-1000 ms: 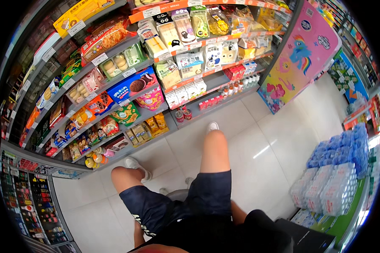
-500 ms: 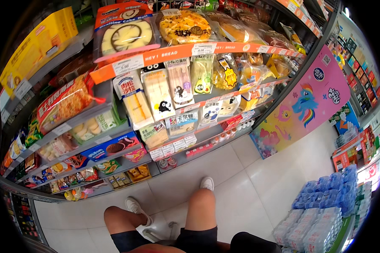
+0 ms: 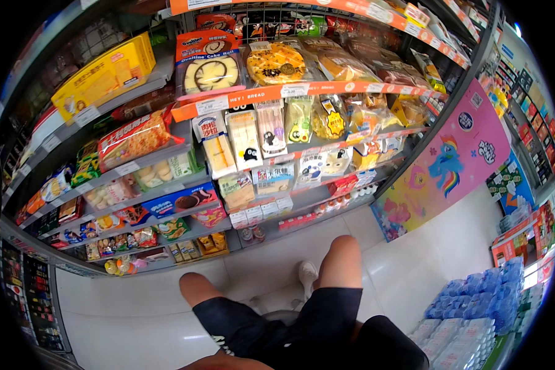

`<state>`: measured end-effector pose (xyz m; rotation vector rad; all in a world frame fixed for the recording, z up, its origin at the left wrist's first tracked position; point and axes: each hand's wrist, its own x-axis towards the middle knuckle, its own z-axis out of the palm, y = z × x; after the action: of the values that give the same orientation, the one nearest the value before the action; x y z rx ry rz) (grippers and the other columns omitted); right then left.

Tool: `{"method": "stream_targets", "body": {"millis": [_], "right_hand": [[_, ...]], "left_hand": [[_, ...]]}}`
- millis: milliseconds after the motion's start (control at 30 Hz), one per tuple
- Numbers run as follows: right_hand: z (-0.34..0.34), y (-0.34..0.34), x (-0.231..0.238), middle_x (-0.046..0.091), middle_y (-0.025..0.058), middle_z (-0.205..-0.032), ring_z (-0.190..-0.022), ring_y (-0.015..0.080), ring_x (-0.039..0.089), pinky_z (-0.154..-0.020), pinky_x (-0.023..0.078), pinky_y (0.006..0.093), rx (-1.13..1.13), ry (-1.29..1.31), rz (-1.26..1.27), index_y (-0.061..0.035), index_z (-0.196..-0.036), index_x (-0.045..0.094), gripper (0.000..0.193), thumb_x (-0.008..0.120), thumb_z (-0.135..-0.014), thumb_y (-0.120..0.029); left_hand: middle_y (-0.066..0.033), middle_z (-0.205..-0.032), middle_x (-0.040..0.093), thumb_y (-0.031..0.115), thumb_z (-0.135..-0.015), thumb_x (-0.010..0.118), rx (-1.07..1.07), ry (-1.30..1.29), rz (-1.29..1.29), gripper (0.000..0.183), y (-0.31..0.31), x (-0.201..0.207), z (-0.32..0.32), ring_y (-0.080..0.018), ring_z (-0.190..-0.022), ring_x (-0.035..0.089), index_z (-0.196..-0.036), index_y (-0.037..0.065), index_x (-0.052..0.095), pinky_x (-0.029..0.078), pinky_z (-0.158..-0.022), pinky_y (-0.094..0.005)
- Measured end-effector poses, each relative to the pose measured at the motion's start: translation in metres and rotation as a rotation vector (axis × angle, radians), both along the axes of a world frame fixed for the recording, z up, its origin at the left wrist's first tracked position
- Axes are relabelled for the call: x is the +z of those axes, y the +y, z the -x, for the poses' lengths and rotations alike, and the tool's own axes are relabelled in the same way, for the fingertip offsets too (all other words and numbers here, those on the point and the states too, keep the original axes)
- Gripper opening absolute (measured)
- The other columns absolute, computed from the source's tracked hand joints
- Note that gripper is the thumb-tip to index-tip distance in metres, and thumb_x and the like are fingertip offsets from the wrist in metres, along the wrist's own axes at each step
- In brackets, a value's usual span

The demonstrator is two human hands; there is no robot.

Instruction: The person picks up and turns over various food and drink items from a convenience store shelf, including a red milk can, two milk cartons, a sandwich, and a bag of snacks, before returning each item to the shelf.

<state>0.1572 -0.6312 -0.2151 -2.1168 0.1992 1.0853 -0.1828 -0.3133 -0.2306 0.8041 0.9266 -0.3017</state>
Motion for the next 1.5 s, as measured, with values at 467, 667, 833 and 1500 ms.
{"method": "stream_targets", "body": {"millis": [467, 667, 833, 1500], "right_hand": [[-0.016, -0.105, -0.001, 0.071, 0.015, -0.109, -0.107, 0.0324, 0.063, -0.094, 0.047, 0.048, 0.086, 0.009, -0.021, -0.0008, -0.112, 0.067, 0.038, 0.055, -0.1, -0.035], [-0.07, -0.1, -0.03, 0.071, 0.0151, -0.11, -0.108, 0.0328, 0.062, -0.095, 0.046, 0.0484, 0.213, 0.111, 0.006, -0.0008, -0.111, 0.067, 0.038, 0.055, -0.1, -0.035], [-0.13, -0.104, -0.02, 0.071, 0.0152, -0.111, -0.109, 0.0332, 0.062, -0.096, 0.045, 0.0487, 0.27, 0.112, 0.029, -0.0008, -0.11, 0.067, 0.038, 0.055, -0.1, -0.035], [-0.346, -0.014, 0.123, 0.065, 0.0077, -0.081, -0.071, 0.0145, 0.061, -0.062, 0.048, 0.0302, -0.084, -0.792, -0.457, 0.0, -0.096, 0.064, 0.033, 0.055, -0.101, -0.031]], "left_hand": [[-0.0059, -0.105, 0.069, 0.017, -0.096, 0.057, 0.191, -0.112, -0.078, 0.025, -0.029, 0.016, 0.013, -0.0192, -0.09, 0.065, -0.116, 0.004, 0.065, 0.054, -0.08, -0.0381], [-0.0088, -0.112, 0.071, 0.011, -0.096, 0.057, 0.507, -0.047, -0.027, 0.03, -0.049, 0.037, 0.018, -0.0226, -0.094, 0.068, -0.123, 0.001, 0.064, 0.055, -0.084, -0.0388], [-0.0127, -0.124, 0.068, 0.009, -0.092, 0.06, 0.329, 0.072, 0.142, 0.04, -0.078, 0.027, -0.005, -0.0238, -0.114, 0.063, -0.13, -0.003, 0.06, 0.051, -0.098, -0.0401], [-0.0089, -0.112, 0.065, 0.017, -0.099, 0.064, 0.874, -0.218, -1.274, 0.025, 0.055, 0.267, -0.218, -0.016, -0.104, 0.061, -0.117, 0.0, 0.062, 0.049, -0.092, -0.0297]]}}
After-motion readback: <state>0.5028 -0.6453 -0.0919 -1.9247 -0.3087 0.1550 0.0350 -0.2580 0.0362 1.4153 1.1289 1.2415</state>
